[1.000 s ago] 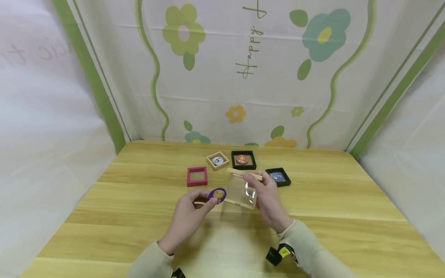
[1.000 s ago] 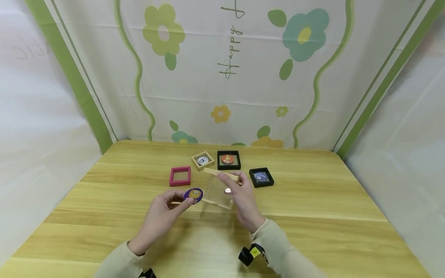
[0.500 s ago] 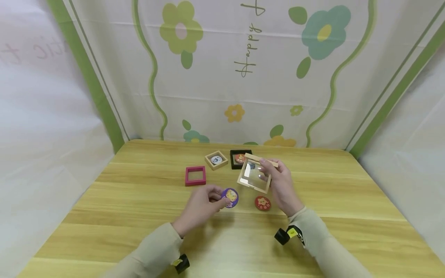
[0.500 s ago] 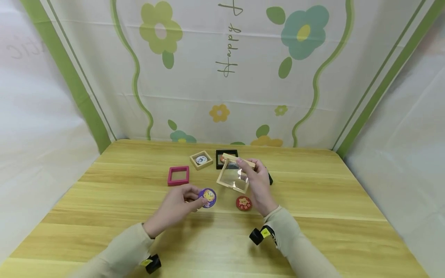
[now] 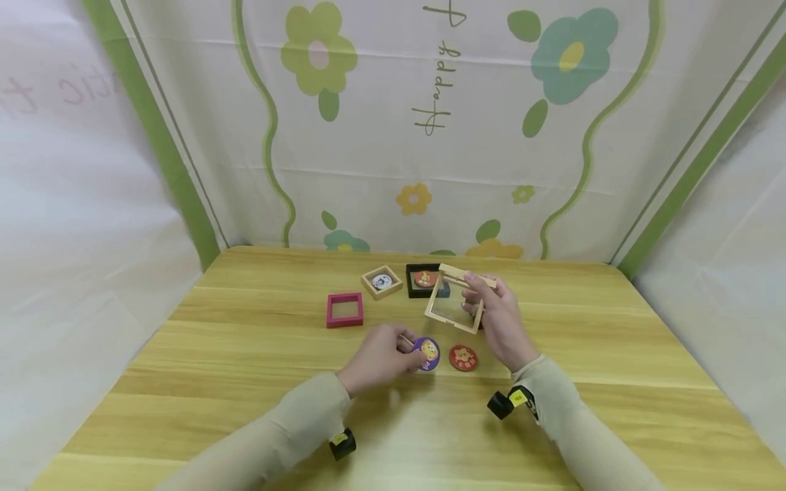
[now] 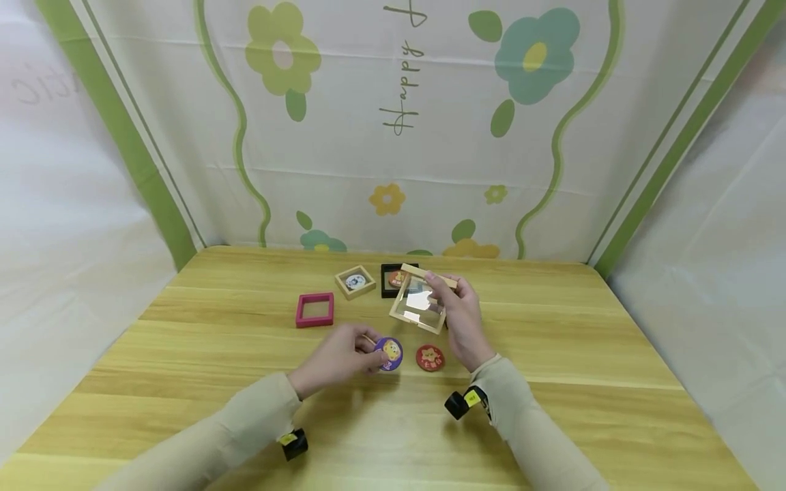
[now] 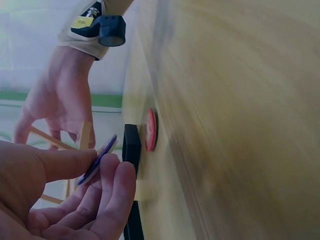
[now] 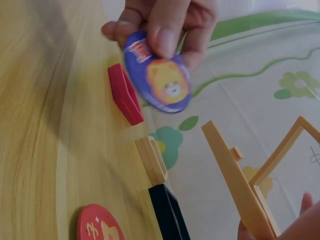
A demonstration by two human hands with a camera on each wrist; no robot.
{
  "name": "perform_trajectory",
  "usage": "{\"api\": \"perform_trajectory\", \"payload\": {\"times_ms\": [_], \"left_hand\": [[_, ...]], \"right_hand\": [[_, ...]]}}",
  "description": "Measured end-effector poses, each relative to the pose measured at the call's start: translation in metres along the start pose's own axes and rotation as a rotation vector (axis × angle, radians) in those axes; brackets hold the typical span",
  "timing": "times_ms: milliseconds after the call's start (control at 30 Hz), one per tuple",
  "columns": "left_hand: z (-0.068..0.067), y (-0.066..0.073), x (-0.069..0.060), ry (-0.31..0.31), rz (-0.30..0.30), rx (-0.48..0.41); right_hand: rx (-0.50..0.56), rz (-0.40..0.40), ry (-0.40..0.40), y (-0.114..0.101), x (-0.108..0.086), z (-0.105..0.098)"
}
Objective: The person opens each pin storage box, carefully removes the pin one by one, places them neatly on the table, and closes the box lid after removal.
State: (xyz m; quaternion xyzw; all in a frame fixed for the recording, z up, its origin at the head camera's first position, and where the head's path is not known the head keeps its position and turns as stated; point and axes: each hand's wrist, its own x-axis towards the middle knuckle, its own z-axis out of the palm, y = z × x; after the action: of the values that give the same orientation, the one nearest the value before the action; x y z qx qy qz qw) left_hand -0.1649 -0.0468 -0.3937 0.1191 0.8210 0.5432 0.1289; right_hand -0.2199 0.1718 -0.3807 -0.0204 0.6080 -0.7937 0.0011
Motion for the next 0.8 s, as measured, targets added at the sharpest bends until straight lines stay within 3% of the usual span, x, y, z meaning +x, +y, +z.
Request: {"api": "perform_trajectory", "payload": {"times_ms": [267,567,800], "left_hand": [[0.007,-0.008,0.018,-0.008,-0.07,-0.018],[0.019,-0.015,0.028,-0.023,-0.139,-0.091],[0.024,-0.009,0.03,-0.015,-0.153,-0.002]], "right_hand": [[0.008,0.012,0.025,0.0,0.005,-0.002],[0.012,0.03,0.049,0.007,0.007,-0.007],[0.022,0.026,0.042,0.008,0.008,-0.009]]}}
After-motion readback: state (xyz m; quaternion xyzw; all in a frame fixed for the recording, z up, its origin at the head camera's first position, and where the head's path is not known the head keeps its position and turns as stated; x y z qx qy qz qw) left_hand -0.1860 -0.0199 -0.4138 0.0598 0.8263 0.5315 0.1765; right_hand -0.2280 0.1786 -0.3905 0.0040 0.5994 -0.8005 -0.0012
